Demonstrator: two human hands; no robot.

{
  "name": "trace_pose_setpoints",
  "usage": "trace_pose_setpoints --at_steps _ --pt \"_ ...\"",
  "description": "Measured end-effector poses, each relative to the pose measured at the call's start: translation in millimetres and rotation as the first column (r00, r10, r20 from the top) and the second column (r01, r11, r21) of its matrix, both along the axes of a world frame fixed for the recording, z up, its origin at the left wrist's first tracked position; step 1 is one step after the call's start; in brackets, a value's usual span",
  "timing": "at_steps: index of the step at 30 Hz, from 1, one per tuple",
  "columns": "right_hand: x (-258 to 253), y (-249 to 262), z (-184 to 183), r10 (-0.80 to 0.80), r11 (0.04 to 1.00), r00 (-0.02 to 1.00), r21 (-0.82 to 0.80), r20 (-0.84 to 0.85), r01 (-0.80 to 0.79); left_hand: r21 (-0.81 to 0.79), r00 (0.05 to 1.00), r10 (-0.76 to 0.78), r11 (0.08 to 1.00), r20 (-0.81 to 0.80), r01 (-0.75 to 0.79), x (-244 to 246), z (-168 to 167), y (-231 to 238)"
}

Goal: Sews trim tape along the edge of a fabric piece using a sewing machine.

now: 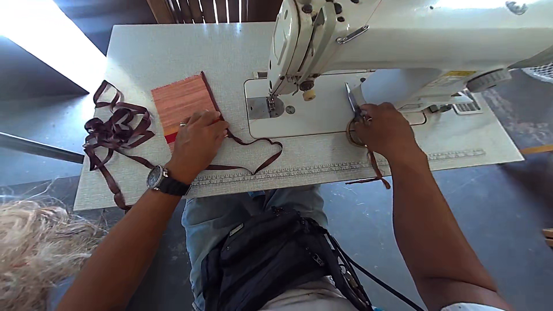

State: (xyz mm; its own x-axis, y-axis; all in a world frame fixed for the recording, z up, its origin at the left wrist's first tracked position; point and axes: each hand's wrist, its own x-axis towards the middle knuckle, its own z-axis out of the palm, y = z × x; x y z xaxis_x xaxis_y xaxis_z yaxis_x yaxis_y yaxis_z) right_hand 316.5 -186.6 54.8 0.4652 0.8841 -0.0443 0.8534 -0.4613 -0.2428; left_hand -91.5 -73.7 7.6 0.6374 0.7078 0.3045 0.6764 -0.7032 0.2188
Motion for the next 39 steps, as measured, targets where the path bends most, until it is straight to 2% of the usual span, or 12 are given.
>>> trace_pose_setpoints --at_steps 4,9,11,13,16,19,21,25,29,34,36,39 --pt "2.9 2.5 1.0 -0.064 0.996 0.998 -0.058 -0.007 0.064 0.013 1.000 -0.010 1.000 -0.026 0.010 1.3 -1.4 1.9" --pt "0.3 -16.7 6.0 -0.060 0.998 0.998 0.020 -0.024 0.060 -0.006 0.999 -0.022 1.000 -0.038 0.022 0.8 1.3 8.0" --pt "1.8 -29.0 14.6 -0.037 0.998 0.997 0.041 -0.069 0.040 -0.025 0.999 -0.030 0.999 -0.020 0.029 2.8 2.7 9.8" --pt "5.6 -48.4 21.2 0.031 0.997 0.982 0.072 -0.187 -0.017 -0.038 0.999 -0.037 0.999 -0.004 0.037 4.6 3.1 12.0" --pt "1.3 -79.1 22.7 0.207 0.977 0.855 0.150 -0.476 -0.152 -0.072 0.998 -0.051 0.996 0.025 0.053 6.0 5.3 13.5" --pt "-17.7 -93.3 14.7 0.330 0.943 0.578 0.232 -0.746 -0.239 -0.074 0.996 -0.092 0.993 -0.002 0.092 4.7 5.1 12.7" --pt "-30.0 -94.0 7.0 0.369 0.920 0.427 0.261 -0.825 -0.291 -0.062 0.992 -0.114 0.992 -0.047 0.111 4.2 4.8 11.0" --pt "-57.3 -84.0 -4.4 0.392 0.891 0.227 0.306 -0.892 -0.336 -0.053 0.991 -0.121 0.992 -0.054 0.119 4.9 7.1 11.8" --pt "-79.8 -71.6 -8.9 0.355 0.885 0.123 0.290 -0.927 -0.364 -0.101 0.993 -0.121 0.988 -0.007 0.120 3.3 10.2 14.8" --pt "-99.3 -58.0 -15.2 0.353 0.888 -0.017 0.341 -0.935 -0.308 -0.151 0.992 -0.099 0.982 0.082 0.110 -2.9 8.3 13.9" --pt "-109.2 -51.3 -14.1 0.337 0.893 -0.009 0.322 -0.942 -0.316 -0.143 0.990 -0.078 0.985 0.114 0.094 -4.1 4.8 11.3" --pt "-124.8 -39.3 -11.7 0.266 0.918 0.099 0.220 -0.959 -0.329 -0.113 0.988 -0.061 0.991 0.139 0.077 -3.0 0.8 6.4"
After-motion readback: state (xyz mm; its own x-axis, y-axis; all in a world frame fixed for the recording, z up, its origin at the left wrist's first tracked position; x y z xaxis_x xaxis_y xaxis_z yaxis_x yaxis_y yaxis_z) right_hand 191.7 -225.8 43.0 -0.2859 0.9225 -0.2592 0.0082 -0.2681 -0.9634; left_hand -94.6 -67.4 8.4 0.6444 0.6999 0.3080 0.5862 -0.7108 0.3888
